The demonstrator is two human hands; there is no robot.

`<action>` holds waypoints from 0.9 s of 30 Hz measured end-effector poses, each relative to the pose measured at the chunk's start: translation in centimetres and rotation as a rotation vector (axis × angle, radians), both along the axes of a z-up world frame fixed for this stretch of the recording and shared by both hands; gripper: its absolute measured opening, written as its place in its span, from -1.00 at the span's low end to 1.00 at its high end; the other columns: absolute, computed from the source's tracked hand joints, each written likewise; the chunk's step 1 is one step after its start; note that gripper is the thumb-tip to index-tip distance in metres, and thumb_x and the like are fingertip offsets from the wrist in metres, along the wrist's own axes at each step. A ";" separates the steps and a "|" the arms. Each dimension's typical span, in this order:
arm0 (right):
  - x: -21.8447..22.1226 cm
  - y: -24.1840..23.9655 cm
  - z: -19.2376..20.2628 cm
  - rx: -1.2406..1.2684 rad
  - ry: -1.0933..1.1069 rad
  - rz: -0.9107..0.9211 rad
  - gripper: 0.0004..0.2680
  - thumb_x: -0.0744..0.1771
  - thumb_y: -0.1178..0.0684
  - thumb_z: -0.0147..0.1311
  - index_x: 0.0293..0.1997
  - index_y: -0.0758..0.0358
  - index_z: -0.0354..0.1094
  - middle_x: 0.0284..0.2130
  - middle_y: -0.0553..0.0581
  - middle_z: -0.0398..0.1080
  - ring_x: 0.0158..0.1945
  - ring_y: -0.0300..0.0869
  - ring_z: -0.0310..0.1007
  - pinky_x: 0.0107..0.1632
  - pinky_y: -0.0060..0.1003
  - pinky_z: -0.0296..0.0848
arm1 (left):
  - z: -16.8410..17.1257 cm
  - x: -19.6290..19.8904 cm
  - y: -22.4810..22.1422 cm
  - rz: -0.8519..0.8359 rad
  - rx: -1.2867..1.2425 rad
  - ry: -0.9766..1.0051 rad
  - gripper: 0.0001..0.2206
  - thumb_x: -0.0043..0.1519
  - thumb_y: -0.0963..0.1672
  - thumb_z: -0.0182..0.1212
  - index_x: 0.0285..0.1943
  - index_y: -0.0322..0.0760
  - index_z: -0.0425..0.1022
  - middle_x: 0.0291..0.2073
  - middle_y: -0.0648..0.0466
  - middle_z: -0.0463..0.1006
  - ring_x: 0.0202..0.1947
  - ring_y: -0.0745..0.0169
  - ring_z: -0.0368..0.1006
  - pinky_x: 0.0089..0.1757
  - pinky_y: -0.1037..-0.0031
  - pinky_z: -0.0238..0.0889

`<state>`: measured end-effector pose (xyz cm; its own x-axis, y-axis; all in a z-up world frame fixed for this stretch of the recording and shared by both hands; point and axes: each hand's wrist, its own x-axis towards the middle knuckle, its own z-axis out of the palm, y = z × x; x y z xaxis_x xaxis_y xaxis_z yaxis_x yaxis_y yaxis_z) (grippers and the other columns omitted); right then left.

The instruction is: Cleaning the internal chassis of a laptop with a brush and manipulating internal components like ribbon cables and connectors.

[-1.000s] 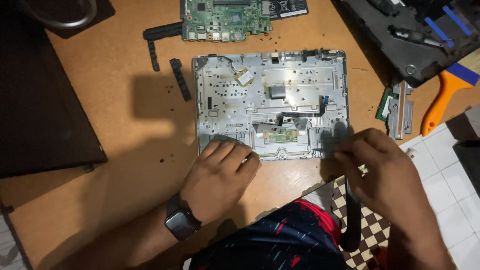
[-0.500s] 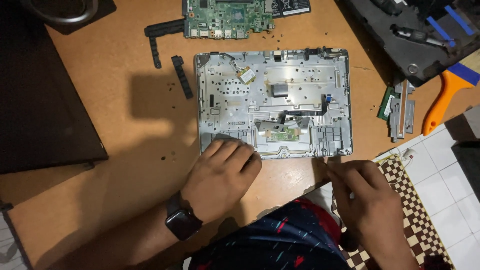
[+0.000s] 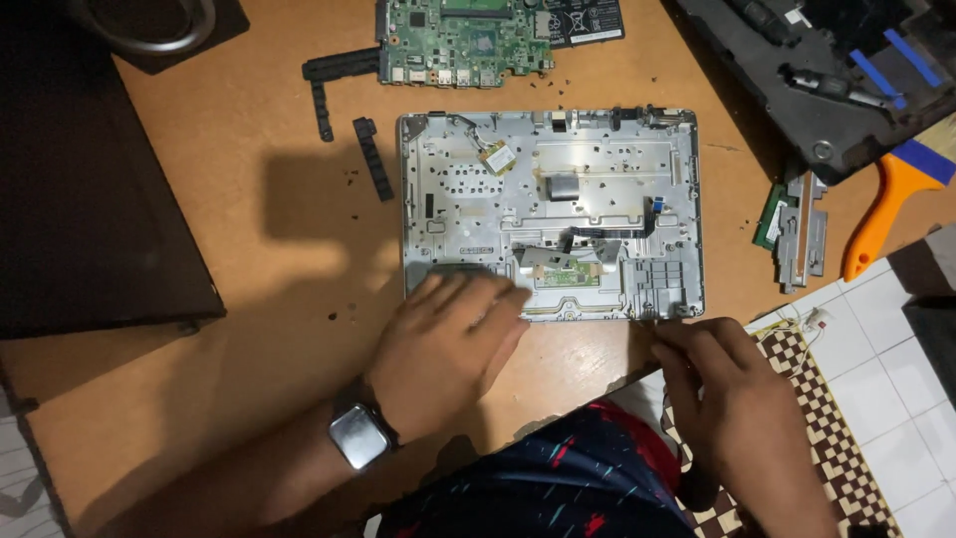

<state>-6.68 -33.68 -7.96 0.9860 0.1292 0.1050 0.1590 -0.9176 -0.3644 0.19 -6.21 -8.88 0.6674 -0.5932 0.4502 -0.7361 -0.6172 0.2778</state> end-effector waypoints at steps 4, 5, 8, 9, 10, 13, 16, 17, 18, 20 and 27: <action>0.4 -0.2 1.5 0.111 0.091 -0.040 -0.82 0.34 0.13 0.14 0.02 0.31 0.50 -0.19 0.16 0.49 -0.19 -0.01 0.54 -0.16 -0.15 0.50 | 1.0 1.3 -0.3 0.021 -0.081 0.139 -0.64 0.34 -0.13 0.20 0.29 -0.38 0.43 0.04 -0.18 0.50 0.06 -0.16 0.44 0.09 0.11 0.33; 0.7 -0.7 1.4 0.110 0.088 -0.031 -0.82 0.34 0.13 0.14 0.02 0.31 0.50 -0.19 0.16 0.49 -0.19 -0.01 0.54 -0.16 -0.15 0.50 | 1.0 1.8 -0.6 0.030 -0.082 0.135 -0.64 0.34 -0.13 0.20 0.29 -0.38 0.43 0.04 -0.18 0.50 0.06 -0.16 0.44 0.09 0.11 0.33; 1.9 -1.2 1.4 0.085 0.054 -0.004 -0.93 0.36 0.17 0.13 -0.12 0.31 0.47 -0.29 0.12 0.48 -0.43 -0.20 0.41 -0.33 -0.33 0.50 | 0.4 3.3 -1.3 0.031 0.032 0.149 -0.60 0.24 -0.11 0.27 0.25 -0.36 0.43 0.07 -0.14 0.47 0.03 -0.17 0.42 0.00 0.09 0.33; 2.8 -0.8 1.7 0.151 -0.011 0.022 -0.90 0.37 0.16 0.12 -0.08 0.36 0.47 -0.28 0.17 0.45 -0.39 -0.15 0.38 -0.28 -0.29 0.41 | -0.2 3.9 -1.6 0.007 0.057 0.145 -0.79 0.21 -0.17 0.27 0.00 -0.30 0.49 -0.14 -0.05 0.46 -0.16 -0.11 0.38 -0.11 0.11 0.28; 3.8 -0.4 1.9 0.216 -0.077 0.048 -0.87 0.39 0.15 0.12 -0.03 0.41 0.47 -0.27 0.22 0.41 -0.35 -0.10 0.35 -0.24 -0.26 0.32 | -0.8 4.7 -1.9 -0.017 0.082 0.141 -0.97 0.18 -0.22 0.26 -0.25 -0.24 0.54 -0.35 0.03 0.45 -0.35 -0.04 0.33 -0.22 0.13 0.24; 6.1 -0.2 0.1 0.251 -0.113 0.121 -0.72 0.34 0.10 0.23 0.15 0.38 0.46 -0.18 0.25 0.39 -0.16 -0.03 0.41 -0.18 -0.24 0.39 | -0.5 3.9 -1.4 -0.053 0.070 -0.061 -0.80 0.02 -0.30 0.16 -0.22 -0.25 0.51 -0.32 0.01 0.37 -0.30 0.00 0.33 -0.17 0.20 0.25; 7.3 0.7 0.0 0.313 -0.044 0.155 -0.73 0.34 0.16 0.23 0.17 0.30 0.48 -0.24 0.14 0.37 -0.30 -0.15 0.37 -0.27 -0.33 0.32 | 1.3 3.1 -1.5 -0.069 0.094 -0.087 -0.94 0.20 -0.23 0.09 -0.30 -0.22 0.38 -0.36 0.01 0.37 -0.36 0.00 0.33 -0.17 0.26 0.20; 7.5 0.9 -0.2 0.318 -0.032 0.161 -0.73 0.34 0.16 0.23 0.17 0.30 0.48 -0.24 0.14 0.37 -0.30 -0.15 0.37 -0.27 -0.33 0.32 | 1.4 3.0 -1.3 -0.063 0.098 -0.076 -0.94 0.20 -0.23 0.09 -0.30 -0.22 0.38 -0.36 0.01 0.37 -0.36 0.00 0.33 -0.17 0.26 0.20; 7.7 1.0 -0.3 0.329 -0.040 0.190 -0.80 0.33 0.19 0.24 0.05 0.33 0.50 -0.22 0.17 0.42 -0.24 -0.11 0.43 -0.22 -0.32 0.40 | 1.6 3.0 -1.2 -0.068 0.051 -0.080 -0.90 0.24 -0.28 0.11 -0.29 -0.24 0.40 -0.35 0.00 0.39 -0.36 0.01 0.34 -0.18 0.28 0.22; 7.9 1.1 0.0 0.336 -0.063 0.224 -0.88 0.32 0.21 0.25 -0.08 0.35 0.53 -0.20 0.20 0.46 -0.17 -0.08 0.50 -0.16 -0.30 0.48 | 1.6 3.1 -1.2 -0.072 0.002 -0.100 -0.85 0.28 -0.32 0.13 -0.29 -0.26 0.41 -0.35 -0.02 0.41 -0.35 0.01 0.36 -0.19 0.29 0.23; 7.0 0.7 0.1 0.348 0.013 0.198 -0.91 0.34 0.16 0.14 -0.13 0.26 0.54 -0.12 0.14 0.49 -0.01 -0.08 0.57 -0.01 -0.30 0.49 | -0.3 3.1 -0.6 -0.042 0.072 0.085 -0.87 0.20 -0.25 0.19 -0.13 -0.23 0.54 -0.24 0.01 0.53 -0.19 -0.03 0.44 -0.12 0.22 0.22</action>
<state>0.36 -32.96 -7.87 0.9472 0.2756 0.1639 0.3138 -0.6910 -0.6512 3.29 -6.78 -9.22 0.6751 -0.6504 0.3481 -0.7375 -0.6067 0.2968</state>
